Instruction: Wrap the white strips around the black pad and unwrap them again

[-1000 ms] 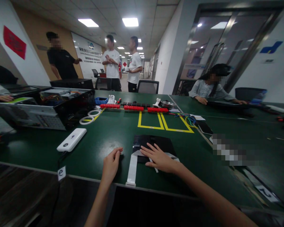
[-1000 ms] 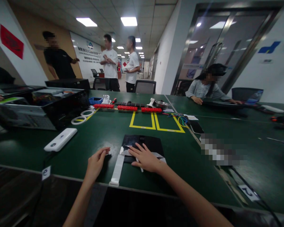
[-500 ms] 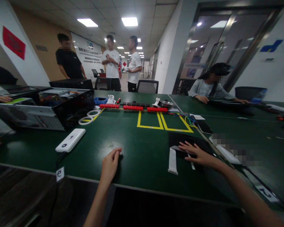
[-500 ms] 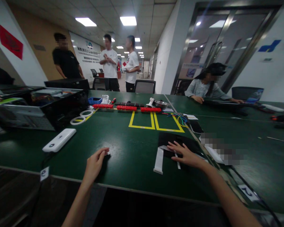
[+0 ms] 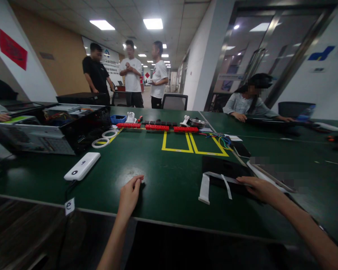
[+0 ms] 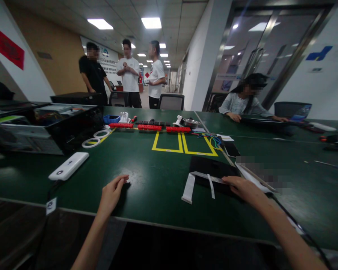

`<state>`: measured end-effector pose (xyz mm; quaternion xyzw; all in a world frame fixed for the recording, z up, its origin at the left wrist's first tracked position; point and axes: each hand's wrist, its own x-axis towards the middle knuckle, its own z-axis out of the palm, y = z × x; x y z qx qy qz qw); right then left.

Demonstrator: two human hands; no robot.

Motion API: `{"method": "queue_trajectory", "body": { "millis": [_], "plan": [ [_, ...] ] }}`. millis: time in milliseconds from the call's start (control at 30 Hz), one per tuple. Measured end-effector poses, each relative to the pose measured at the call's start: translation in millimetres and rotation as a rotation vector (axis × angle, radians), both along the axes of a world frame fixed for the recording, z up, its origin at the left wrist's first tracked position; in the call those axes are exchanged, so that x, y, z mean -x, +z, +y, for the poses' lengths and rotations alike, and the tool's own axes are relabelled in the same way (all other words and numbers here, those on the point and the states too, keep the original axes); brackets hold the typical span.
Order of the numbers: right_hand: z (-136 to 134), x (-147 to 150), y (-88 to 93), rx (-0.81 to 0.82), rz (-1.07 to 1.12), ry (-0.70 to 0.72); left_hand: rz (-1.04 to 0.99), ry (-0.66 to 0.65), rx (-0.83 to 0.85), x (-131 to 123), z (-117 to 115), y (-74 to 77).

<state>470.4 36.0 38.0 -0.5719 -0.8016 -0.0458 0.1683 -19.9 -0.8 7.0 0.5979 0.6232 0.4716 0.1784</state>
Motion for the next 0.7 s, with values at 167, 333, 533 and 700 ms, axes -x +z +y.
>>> {"method": "queue_trajectory", "body": {
  "millis": [167, 333, 533, 700],
  "plan": [
    [7.5, 16.1, 16.7, 0.181, -0.276, 0.087, 0.001, -0.002, 0.013, -0.3, -0.7, 2.3],
    [11.6, 20.8, 42.9, 0.112, -0.272, -0.001, -0.010, -0.007, 0.046, -1.2, -0.7, 4.4],
    [21.4, 0.5, 79.4, -0.093, -0.335, -0.477, -0.015, -0.006, 0.041, -0.6, -0.5, 2.9],
    [35.9, -19.0, 78.0, -0.081, -0.316, -0.699, -0.036, -0.012, 0.047, -0.5, -0.8, 3.4]
  ]
}}
